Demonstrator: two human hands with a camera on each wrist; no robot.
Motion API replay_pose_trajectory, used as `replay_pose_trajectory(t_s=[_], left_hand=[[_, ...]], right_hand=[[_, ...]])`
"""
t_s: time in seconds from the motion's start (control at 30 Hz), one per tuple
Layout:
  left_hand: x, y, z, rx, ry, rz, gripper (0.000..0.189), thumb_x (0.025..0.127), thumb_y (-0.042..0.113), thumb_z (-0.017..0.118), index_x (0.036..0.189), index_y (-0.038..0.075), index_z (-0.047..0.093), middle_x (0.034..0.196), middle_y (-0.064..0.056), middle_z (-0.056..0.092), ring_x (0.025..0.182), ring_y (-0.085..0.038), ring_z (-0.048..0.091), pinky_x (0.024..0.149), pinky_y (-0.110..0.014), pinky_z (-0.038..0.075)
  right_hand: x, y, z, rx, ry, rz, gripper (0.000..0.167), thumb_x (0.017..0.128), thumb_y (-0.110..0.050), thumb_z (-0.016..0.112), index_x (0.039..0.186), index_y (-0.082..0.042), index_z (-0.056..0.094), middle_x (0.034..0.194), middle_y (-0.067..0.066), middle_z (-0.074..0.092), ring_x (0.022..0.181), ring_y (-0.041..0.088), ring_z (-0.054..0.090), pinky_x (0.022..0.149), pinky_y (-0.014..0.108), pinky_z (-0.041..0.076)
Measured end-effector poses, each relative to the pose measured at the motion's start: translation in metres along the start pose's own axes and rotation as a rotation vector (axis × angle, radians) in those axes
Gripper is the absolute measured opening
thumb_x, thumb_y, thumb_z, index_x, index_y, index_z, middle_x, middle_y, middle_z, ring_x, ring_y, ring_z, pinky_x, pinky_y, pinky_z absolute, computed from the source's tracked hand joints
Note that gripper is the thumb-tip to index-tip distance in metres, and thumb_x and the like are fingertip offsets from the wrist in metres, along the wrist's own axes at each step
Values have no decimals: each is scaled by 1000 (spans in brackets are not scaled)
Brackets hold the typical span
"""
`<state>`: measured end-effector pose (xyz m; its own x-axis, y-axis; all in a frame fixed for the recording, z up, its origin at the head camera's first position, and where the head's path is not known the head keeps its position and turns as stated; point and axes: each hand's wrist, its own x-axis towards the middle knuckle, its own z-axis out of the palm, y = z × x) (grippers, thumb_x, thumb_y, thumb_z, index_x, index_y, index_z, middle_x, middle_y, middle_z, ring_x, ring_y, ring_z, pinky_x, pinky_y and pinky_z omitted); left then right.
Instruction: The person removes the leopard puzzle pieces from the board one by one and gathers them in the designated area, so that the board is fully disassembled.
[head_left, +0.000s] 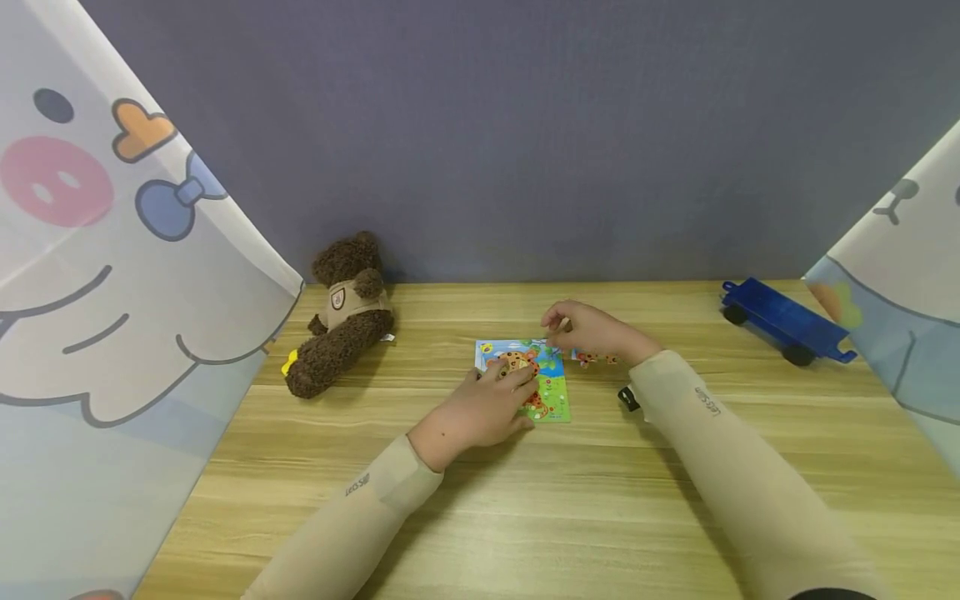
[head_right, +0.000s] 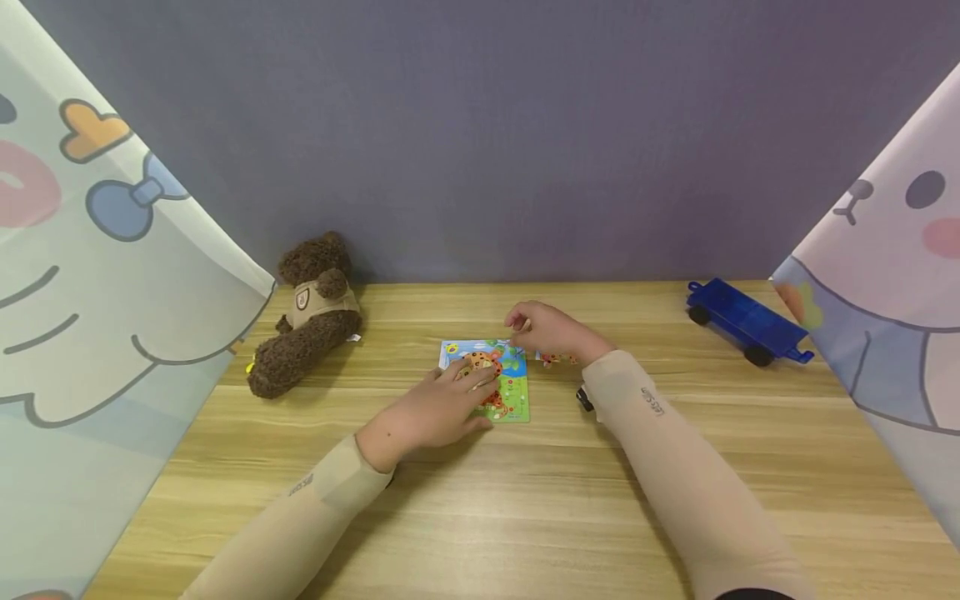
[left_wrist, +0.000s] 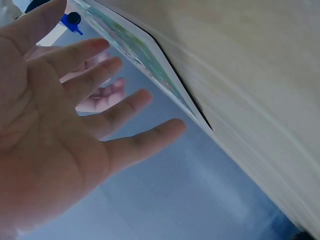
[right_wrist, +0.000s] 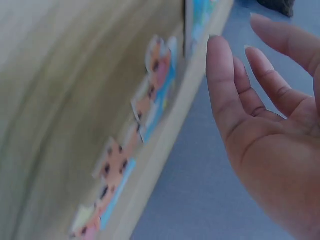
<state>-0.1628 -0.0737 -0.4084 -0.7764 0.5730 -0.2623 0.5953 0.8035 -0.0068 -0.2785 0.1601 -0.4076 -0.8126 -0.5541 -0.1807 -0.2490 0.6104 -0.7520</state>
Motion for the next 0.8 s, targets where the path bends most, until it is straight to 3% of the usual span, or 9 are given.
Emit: replay_pose_trajectory(t_s=[0.17, 0.33, 0.47, 0.57, 0.8], left_hand=[[1, 2, 0, -2, -2, -1, 67, 109, 57, 51, 167, 26, 40, 178, 4, 31, 165, -40, 27, 122, -68, 43], [2, 4, 0, -19, 0, -20, 68, 109, 58, 51, 168, 26, 38, 176, 0, 32, 164, -40, 29, 124, -66, 43], [3, 5, 1, -20, -8, -31, 67, 110, 58, 49, 168, 26, 39, 176, -1, 32, 164, -41, 29, 124, -65, 43], [3, 6, 2, -14, -20, -37, 68, 109, 59, 49, 168, 26, 39, 175, -1, 34, 163, -41, 30, 123, -64, 44], [2, 8, 1, -8, -23, -48, 69, 108, 61, 50, 167, 27, 40, 174, 0, 37, 160, -40, 35, 121, -64, 47]], right_hand=[[3, -1, 10, -17, -32, 26, 40, 101, -14, 75, 137, -3, 60, 137, 21, 54, 78, 24, 61, 55, 37, 55], [2, -4, 14, -40, -30, 40, 41, 98, -15, 78, 135, -5, 63, 137, 19, 52, 111, 29, 58, 54, 32, 54], [3, -5, 15, -45, -44, 36, 42, 96, -12, 79, 135, -5, 64, 138, 18, 51, 119, 34, 56, 56, 27, 52], [4, -6, 16, -69, -52, 15, 43, 95, -10, 79, 134, -4, 65, 137, 19, 52, 122, 34, 56, 62, 28, 55], [6, -5, 16, -136, -54, -6, 42, 93, -10, 81, 132, -4, 66, 128, 16, 57, 117, 30, 57, 100, 40, 54]])
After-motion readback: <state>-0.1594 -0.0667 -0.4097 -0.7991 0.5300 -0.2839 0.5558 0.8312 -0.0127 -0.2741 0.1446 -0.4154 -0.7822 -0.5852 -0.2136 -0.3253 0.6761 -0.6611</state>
